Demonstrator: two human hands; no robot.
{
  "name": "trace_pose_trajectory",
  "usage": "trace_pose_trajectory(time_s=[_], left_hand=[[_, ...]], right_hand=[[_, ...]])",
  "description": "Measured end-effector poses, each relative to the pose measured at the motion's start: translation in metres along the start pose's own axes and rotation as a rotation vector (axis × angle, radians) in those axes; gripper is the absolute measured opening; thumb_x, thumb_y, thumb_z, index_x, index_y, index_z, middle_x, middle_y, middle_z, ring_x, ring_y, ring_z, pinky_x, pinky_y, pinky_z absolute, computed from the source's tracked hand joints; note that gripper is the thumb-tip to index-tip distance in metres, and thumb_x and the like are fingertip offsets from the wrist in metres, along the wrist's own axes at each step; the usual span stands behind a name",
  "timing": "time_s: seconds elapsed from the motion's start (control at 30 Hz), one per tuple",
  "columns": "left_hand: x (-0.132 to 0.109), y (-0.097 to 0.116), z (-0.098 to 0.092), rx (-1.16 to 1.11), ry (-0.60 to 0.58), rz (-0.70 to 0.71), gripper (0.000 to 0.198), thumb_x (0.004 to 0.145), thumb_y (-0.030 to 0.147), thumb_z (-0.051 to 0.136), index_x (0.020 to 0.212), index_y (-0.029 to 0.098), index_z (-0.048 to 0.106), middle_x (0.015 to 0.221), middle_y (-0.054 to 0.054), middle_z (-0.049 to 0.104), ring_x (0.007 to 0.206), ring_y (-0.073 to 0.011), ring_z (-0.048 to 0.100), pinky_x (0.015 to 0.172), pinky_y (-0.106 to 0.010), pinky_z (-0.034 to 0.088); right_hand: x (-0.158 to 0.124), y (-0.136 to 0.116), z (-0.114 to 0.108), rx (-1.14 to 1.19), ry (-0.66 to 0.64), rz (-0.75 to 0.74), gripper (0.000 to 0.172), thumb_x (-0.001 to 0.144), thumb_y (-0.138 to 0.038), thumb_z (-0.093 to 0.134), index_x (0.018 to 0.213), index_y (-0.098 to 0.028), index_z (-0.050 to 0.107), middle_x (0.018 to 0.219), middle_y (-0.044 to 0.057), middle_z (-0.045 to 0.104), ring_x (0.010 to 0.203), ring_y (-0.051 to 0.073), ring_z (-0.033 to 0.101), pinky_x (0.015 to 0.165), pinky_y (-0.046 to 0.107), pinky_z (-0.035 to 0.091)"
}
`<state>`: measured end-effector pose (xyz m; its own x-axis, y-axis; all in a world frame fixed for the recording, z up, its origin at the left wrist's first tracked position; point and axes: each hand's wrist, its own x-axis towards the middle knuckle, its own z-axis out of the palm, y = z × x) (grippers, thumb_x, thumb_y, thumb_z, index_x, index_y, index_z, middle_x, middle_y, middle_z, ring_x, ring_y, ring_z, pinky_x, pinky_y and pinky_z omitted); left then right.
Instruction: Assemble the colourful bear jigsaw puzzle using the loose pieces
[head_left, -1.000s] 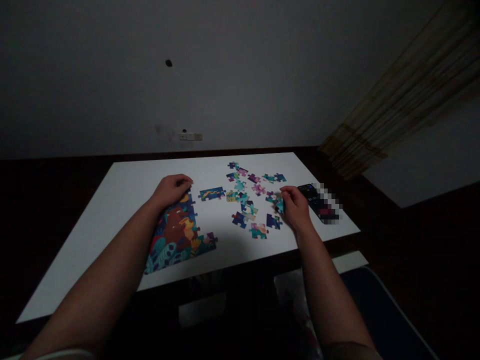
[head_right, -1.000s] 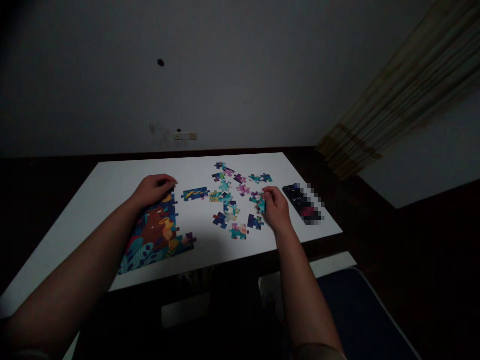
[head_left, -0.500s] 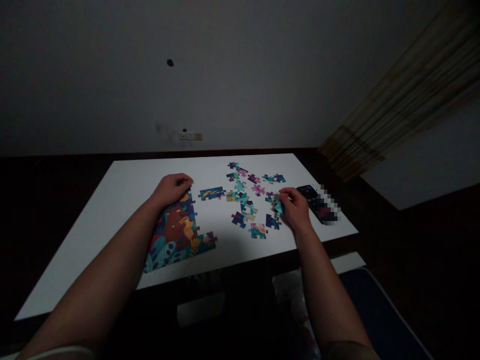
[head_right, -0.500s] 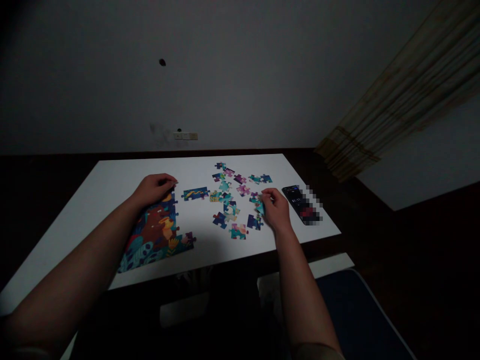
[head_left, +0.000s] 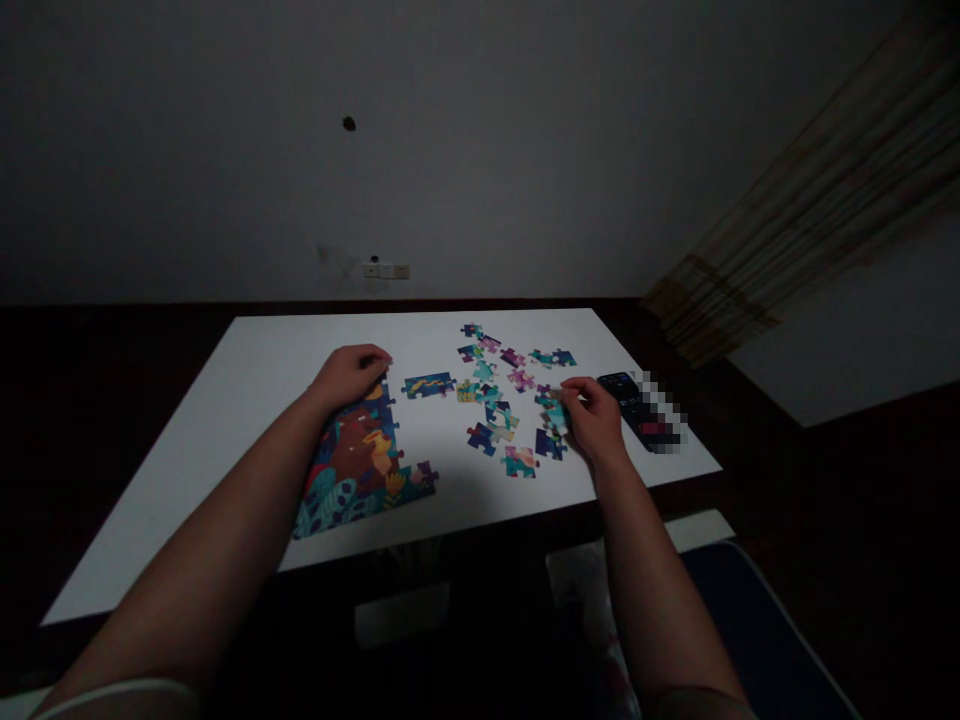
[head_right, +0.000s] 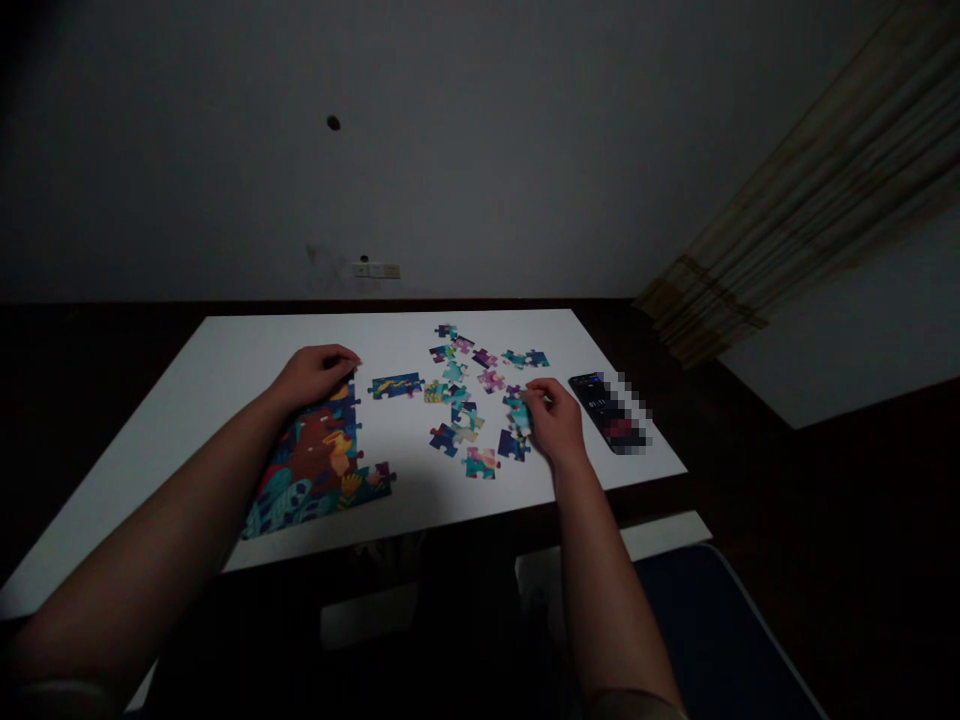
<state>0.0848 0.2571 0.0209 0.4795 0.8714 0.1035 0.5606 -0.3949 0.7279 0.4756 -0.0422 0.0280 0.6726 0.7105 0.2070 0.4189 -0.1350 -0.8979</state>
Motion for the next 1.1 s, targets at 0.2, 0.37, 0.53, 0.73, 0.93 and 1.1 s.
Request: trace_pose_trajectory(time_s=[0.2, 0.37, 0.53, 0.73, 0.93, 1.1], left_hand=[[0.0004, -0.0032, 0.001, -0.002, -0.001, 0.001, 0.044, 0.087, 0.061, 0.08, 0.107, 0.027, 0.099, 0.106, -0.011, 0.097, 0.101, -0.0364, 0.088, 0.096, -0.047, 0.07], [0.0009, -0.0053, 0.0018, -0.007, 0.005, 0.004, 0.044, 0.086, 0.062, 0.08, 0.107, 0.028, 0.099, 0.102, -0.011, 0.096, 0.096, -0.0354, 0.086, 0.095, -0.048, 0.069], [0.0004, -0.0049, 0.0017, -0.026, 0.013, -0.007, 0.042, 0.087, 0.061, 0.082, 0.107, 0.028, 0.099, 0.098, -0.009, 0.095, 0.094, -0.0347, 0.086, 0.096, -0.047, 0.071], [-0.0001, -0.0029, 0.0013, -0.019, 0.009, 0.001, 0.042, 0.087, 0.06, 0.081, 0.106, 0.028, 0.099, 0.099, -0.01, 0.095, 0.096, -0.0352, 0.087, 0.098, -0.048, 0.071], [0.0001, -0.0012, 0.0015, -0.015, 0.009, -0.001, 0.042, 0.086, 0.059, 0.081, 0.105, 0.027, 0.099, 0.101, -0.011, 0.096, 0.097, -0.0357, 0.086, 0.094, -0.047, 0.07], [0.0008, -0.0031, 0.0014, -0.013, 0.004, 0.003, 0.043, 0.086, 0.062, 0.081, 0.106, 0.027, 0.099, 0.105, -0.011, 0.097, 0.1, -0.0367, 0.088, 0.094, -0.047, 0.07]], right_hand=[[0.0012, 0.0027, 0.0001, -0.019, 0.004, 0.019, 0.025, 0.093, -0.06, 0.089, 0.101, -0.036, 0.085, 0.095, 0.005, 0.085, 0.083, 0.033, 0.077, 0.075, 0.047, 0.063], [0.0006, 0.0018, 0.0004, -0.006, 0.003, 0.023, 0.033, 0.095, -0.063, 0.087, 0.106, -0.032, 0.085, 0.097, 0.006, 0.084, 0.083, 0.032, 0.076, 0.077, 0.047, 0.062], [0.0002, -0.0004, 0.0005, -0.006, 0.0, 0.031, 0.03, 0.092, -0.066, 0.091, 0.101, -0.038, 0.082, 0.097, 0.006, 0.085, 0.086, 0.036, 0.079, 0.076, 0.05, 0.064], [0.0006, 0.0013, 0.0, -0.02, -0.003, 0.016, 0.029, 0.094, -0.062, 0.088, 0.103, -0.035, 0.083, 0.097, 0.006, 0.084, 0.085, 0.033, 0.078, 0.078, 0.049, 0.065], [-0.0006, -0.003, 0.0004, -0.014, -0.003, 0.018, 0.034, 0.094, -0.063, 0.087, 0.106, -0.031, 0.084, 0.096, 0.007, 0.083, 0.084, 0.031, 0.071, 0.08, 0.047, 0.06], [-0.0001, -0.0042, 0.0009, -0.004, -0.013, 0.032, 0.036, 0.091, -0.065, 0.088, 0.103, -0.032, 0.082, 0.091, 0.005, 0.079, 0.082, 0.031, 0.067, 0.078, 0.046, 0.056]])
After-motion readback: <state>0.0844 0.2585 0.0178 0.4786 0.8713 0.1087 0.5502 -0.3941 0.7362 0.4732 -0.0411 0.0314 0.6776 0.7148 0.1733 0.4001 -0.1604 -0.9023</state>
